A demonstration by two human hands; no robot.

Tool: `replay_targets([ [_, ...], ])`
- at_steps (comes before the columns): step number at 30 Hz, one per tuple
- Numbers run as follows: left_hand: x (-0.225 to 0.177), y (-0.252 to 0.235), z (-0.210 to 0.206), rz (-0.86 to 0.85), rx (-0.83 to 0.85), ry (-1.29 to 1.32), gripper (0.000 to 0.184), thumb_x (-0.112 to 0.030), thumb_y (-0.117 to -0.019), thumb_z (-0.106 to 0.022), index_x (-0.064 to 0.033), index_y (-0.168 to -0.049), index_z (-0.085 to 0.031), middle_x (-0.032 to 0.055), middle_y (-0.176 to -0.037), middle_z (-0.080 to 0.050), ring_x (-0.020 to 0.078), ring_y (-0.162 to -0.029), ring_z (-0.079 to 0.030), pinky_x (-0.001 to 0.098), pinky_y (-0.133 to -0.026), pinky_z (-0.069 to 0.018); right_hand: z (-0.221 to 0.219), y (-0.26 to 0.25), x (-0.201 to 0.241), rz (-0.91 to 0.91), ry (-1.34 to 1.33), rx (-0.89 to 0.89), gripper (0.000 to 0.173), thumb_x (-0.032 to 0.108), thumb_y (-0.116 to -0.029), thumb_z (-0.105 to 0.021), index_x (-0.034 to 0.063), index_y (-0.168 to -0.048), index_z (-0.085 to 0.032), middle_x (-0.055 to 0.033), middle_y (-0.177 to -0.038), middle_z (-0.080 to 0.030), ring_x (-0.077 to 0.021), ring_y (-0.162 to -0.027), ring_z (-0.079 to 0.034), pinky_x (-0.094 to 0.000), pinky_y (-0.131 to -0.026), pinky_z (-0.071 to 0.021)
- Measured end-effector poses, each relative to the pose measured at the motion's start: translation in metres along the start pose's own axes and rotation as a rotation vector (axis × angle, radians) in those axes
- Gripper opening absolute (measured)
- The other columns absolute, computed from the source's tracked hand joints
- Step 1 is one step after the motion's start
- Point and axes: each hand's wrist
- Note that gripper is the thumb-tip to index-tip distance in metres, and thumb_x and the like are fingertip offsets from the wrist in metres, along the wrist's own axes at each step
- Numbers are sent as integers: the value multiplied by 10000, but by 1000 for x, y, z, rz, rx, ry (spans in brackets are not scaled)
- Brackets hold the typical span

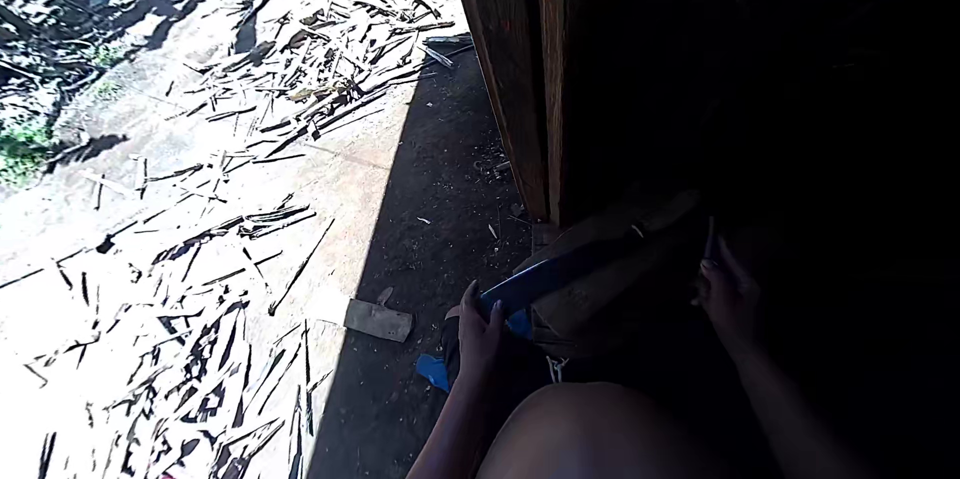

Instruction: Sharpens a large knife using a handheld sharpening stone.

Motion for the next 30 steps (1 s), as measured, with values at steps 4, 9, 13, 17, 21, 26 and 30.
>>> replay_targets([
  [4,-10,1,13,-170,119,-509,770,-565,-892,-699,-182,-1525,-487,141,-1672,-302,331,-1499,-364,587,-1173,-343,-2,3,-3,15,-12,-6,556,202,-1064,-521,95,-1593,-389,-24,-789,-603,-92,-508,-492,-266,-437,-457],
  [9,-17,-1,18,-173,134,-595,707,-501,-877,-751,-204,-1485,-544,119,-1662,-336,324,-1502,-365,575,-1171,-346,-4,2,-2,28,-5,-6,554,203,-1062,-527,87,-1588,-398,-38,-811,-614,-96,-512,-493,-272,-442,-461],
  [13,-18,-2,18,-175,124,-587,679,-467,-857,-779,-213,-1455,-580,100,-1656,-355,317,-1490,-386,571,-1166,-356,-4,3,-2,27,-2,-13,552,207,-1063,-524,84,-1586,-399,-35,-820,-621,-87,-514,-494,-266,-439,-456],
  [17,-18,-2,18,-183,104,-566,659,-453,-845,-799,-217,-1428,-604,98,-1652,-364,310,-1473,-410,569,-1158,-363,-4,1,-2,22,0,-5,558,217,-1063,-529,101,-1592,-395,-39,-809,-613,-100,-517,-496,-276,-442,-460],
  [21,-19,-4,18,-181,112,-575,696,-465,-841,-798,-216,-1453,-582,100,-1657,-352,303,-1478,-403,568,-1159,-360,-4,0,-4,14,-1,-5,566,223,-1062,-536,93,-1593,-392,-48,-813,-614,-107,-521,-501,-280,-449,-465],
  [26,-24,-8,18,-176,145,-593,663,-483,-860,-768,-196,-1434,-602,91,-1657,-356,293,-1493,-384,565,-1181,-332,-4,0,-2,17,18,-12,561,221,-1060,-541,99,-1590,-402,-61,-847,-630,-108,-532,-506,-282,-454,-469],
  [30,-26,-8,18,-174,145,-577,650,-479,-858,-772,-203,-1423,-608,84,-1659,-354,284,-1490,-388,561,-1184,-328,-4,0,-1,12,23,-15,559,231,-1059,-544,104,-1587,-409,-70,-873,-640,-115,-546,-514,-294,-463,-476],
])
Point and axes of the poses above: each hand's wrist, its own y-axis away from the middle knuckle, its own z-axis out of the back of the hand, x = y × z
